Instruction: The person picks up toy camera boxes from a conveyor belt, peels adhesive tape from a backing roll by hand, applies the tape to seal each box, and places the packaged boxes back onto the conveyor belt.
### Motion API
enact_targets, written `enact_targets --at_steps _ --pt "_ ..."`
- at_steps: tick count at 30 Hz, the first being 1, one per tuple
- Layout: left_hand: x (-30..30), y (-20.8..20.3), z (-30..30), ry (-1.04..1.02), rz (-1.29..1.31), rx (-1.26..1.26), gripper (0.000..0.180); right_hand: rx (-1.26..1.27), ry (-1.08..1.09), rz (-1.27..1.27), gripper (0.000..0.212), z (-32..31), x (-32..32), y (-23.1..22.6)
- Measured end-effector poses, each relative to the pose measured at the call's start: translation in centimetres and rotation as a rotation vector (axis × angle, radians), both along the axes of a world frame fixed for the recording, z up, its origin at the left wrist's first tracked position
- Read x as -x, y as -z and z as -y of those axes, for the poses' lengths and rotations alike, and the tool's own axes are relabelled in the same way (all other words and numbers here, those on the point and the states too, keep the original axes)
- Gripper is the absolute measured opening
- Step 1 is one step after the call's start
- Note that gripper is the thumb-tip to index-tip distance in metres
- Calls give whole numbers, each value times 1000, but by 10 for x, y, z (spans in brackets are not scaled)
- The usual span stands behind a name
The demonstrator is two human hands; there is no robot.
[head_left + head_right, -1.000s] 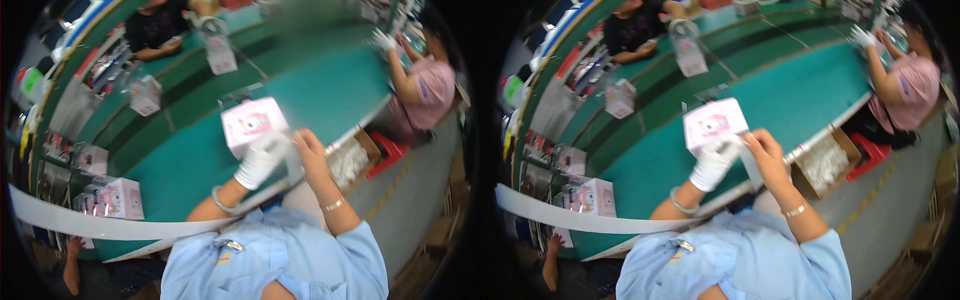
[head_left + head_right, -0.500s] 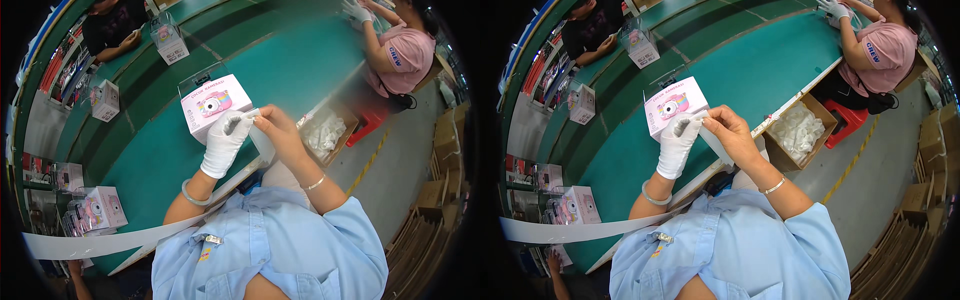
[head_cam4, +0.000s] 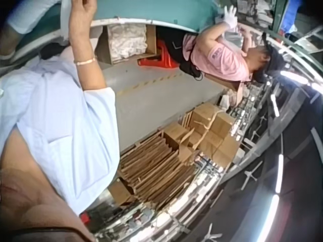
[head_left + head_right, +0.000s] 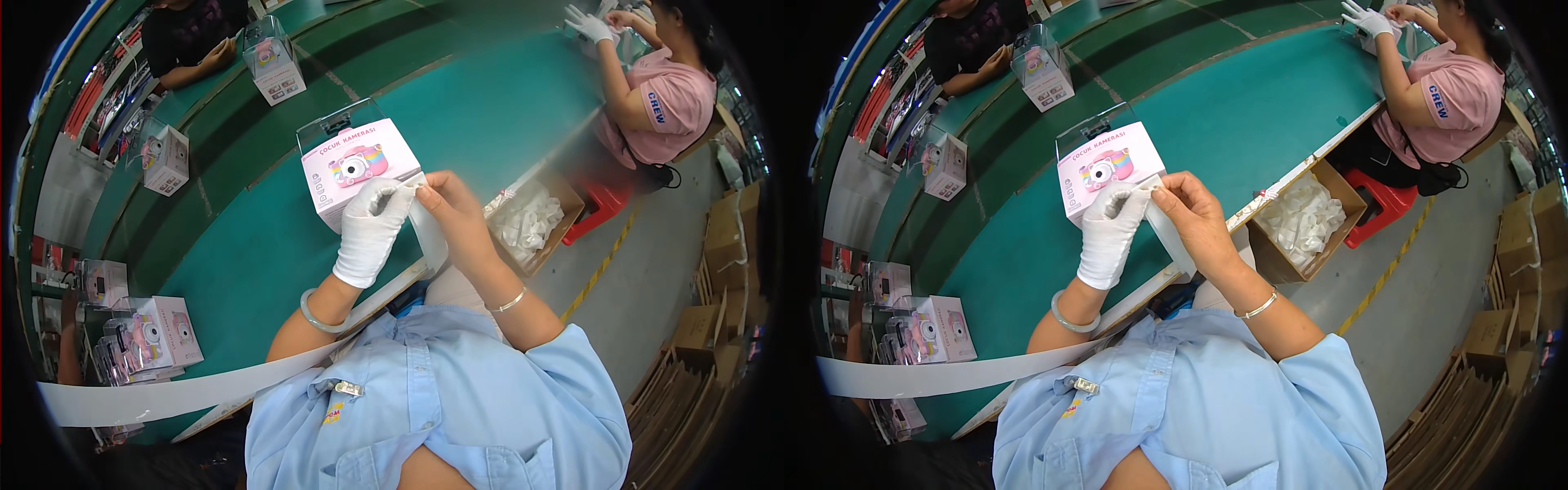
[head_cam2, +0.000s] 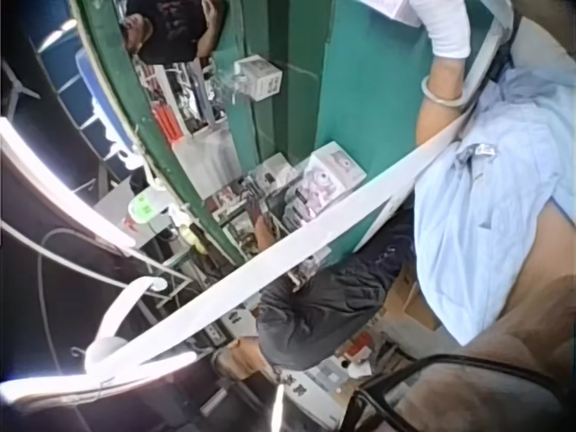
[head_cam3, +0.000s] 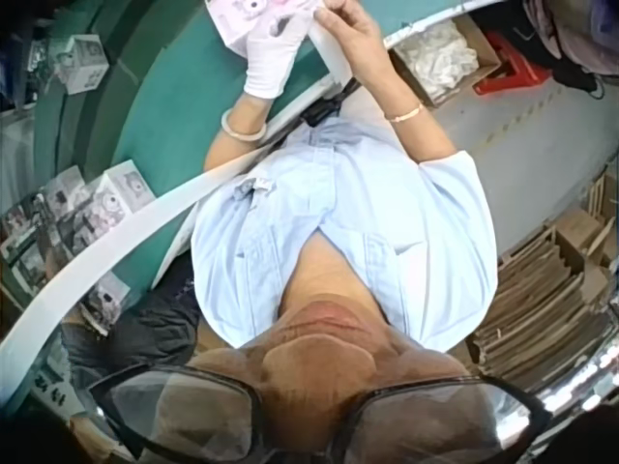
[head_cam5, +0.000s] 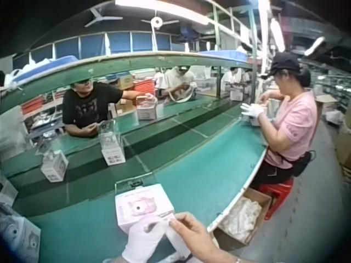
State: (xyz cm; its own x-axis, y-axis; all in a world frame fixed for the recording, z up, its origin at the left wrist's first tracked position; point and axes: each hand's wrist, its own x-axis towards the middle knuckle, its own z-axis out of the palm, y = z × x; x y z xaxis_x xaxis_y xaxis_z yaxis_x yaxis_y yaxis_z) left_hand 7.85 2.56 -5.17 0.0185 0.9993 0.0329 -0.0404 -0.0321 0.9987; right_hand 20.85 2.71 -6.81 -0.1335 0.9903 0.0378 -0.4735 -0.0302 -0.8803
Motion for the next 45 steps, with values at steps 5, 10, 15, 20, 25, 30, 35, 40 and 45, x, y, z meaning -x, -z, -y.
enact_targets --at_steps 5,10,15,20,25,30,35,40,45 --pt "-3 2 -7 17 11 1 8 32 8 -8 17 -5 -3 -1" --pt "-9 4 -13 48 -8 45 11 44 -46 3 17 -13 -15 -5" --pt "9 4 -13 68 6 61 14 -33 69 59 15 -12 9 -1" --pt "30 -14 -2 126 -68 200 16 29 40 49 15 -14 14 4" --pt "88 -22 -21 -153 -769 -822 16 144 46 -80 16 -23 -9 5" --pt "120 10 -99 -152 -811 -695 35 173 40 -127 17 -33 -16 13" --pt "121 42 -146 -150 -313 -427 45 177 12 -124 17 -39 -29 15" --pt "104 44 -160 -183 -170 -207 62 194 65 -140 17 -52 -47 25" --pt "123 50 -179 -102 -21 47 67 201 7 -188 17 -65 -48 25"
